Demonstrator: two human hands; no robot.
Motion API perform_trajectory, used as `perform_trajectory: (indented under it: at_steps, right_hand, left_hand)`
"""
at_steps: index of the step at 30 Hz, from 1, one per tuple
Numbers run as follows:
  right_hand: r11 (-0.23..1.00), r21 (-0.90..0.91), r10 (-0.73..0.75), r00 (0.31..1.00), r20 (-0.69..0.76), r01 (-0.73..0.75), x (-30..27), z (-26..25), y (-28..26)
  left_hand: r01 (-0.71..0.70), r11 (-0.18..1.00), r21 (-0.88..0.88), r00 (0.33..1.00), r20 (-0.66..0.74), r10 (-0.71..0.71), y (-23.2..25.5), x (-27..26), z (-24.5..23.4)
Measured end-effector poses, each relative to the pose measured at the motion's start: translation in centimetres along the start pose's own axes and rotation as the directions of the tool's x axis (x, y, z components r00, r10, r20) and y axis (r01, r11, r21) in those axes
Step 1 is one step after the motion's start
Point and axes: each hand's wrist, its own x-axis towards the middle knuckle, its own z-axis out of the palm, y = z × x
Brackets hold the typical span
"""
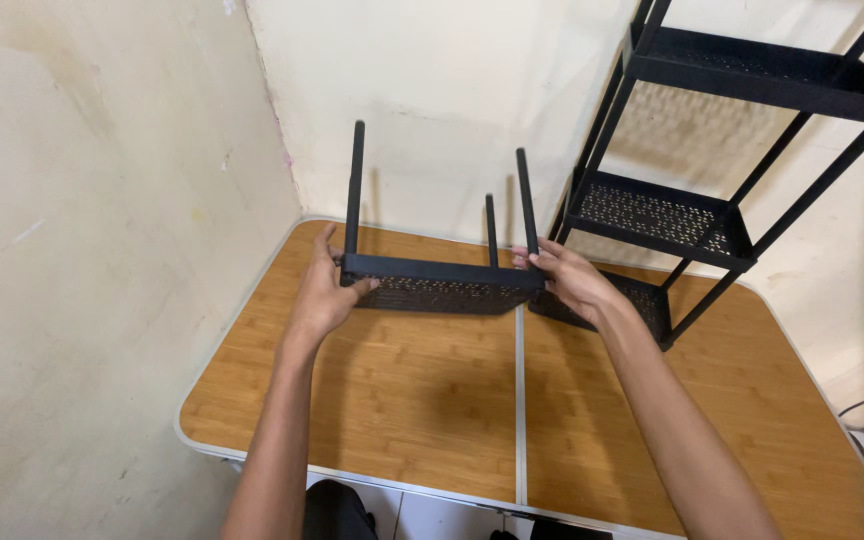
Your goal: The person assembles a small black metal stool by inserting four legs into a perforated seat and repeatedly adjusting them. The person lifts and repositions the stool multiple times to check alignment and stability.
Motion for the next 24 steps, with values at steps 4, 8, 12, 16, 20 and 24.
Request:
perform_trajectory:
  at_steps: [4, 8, 12, 16, 20, 24]
  right_hand:
    - [0.979, -0.189, -0.073, 0.997, -0.005, 0.071, -0.1, 0.7, 2.6]
    - [0.943, -0.328, -0.063, 0.997, -0.040, 0.047, 1.6, 0.2, 8.1]
    - [0.949, -0.195, -0.236, 0.968, 0.083, 0.248, 3.6, -0.8, 15.1]
    - [0.955, -0.177, -0.225, 0.970, 0.094, 0.238, 4.0, -1.3, 19.1]
    - [0.954, -0.222, -0.189, 0.979, 0.075, 0.201, 3.0, -0.6, 19.0]
    - [0.914, -0.220, -0.353, 0.936, -0.013, 0.341, 1.9, 0.2, 15.6]
  left_hand:
    - [0.064, 0.996, 0.059, 0.995, 0.079, -0.069, -4.3, -0.1, 1.2]
    - [0.094, 0.993, -0.067, 0.987, 0.136, -0.084, -10.6, -0.7, 3.2]
    - [0.016, 0.996, -0.092, 0.997, 0.072, -0.009, -15.4, -1.9, 4.8]
    - [0.101, 0.994, -0.034, 0.989, 0.108, -0.097, -17.1, -3.8, 5.3]
    - [0.152, 0.988, 0.041, 0.978, 0.138, -0.156, -16.4, -5.1, 5.1]
    - [0.099, 0.994, -0.051, 0.994, 0.060, -0.096, -12.7, -5.3, 4.5]
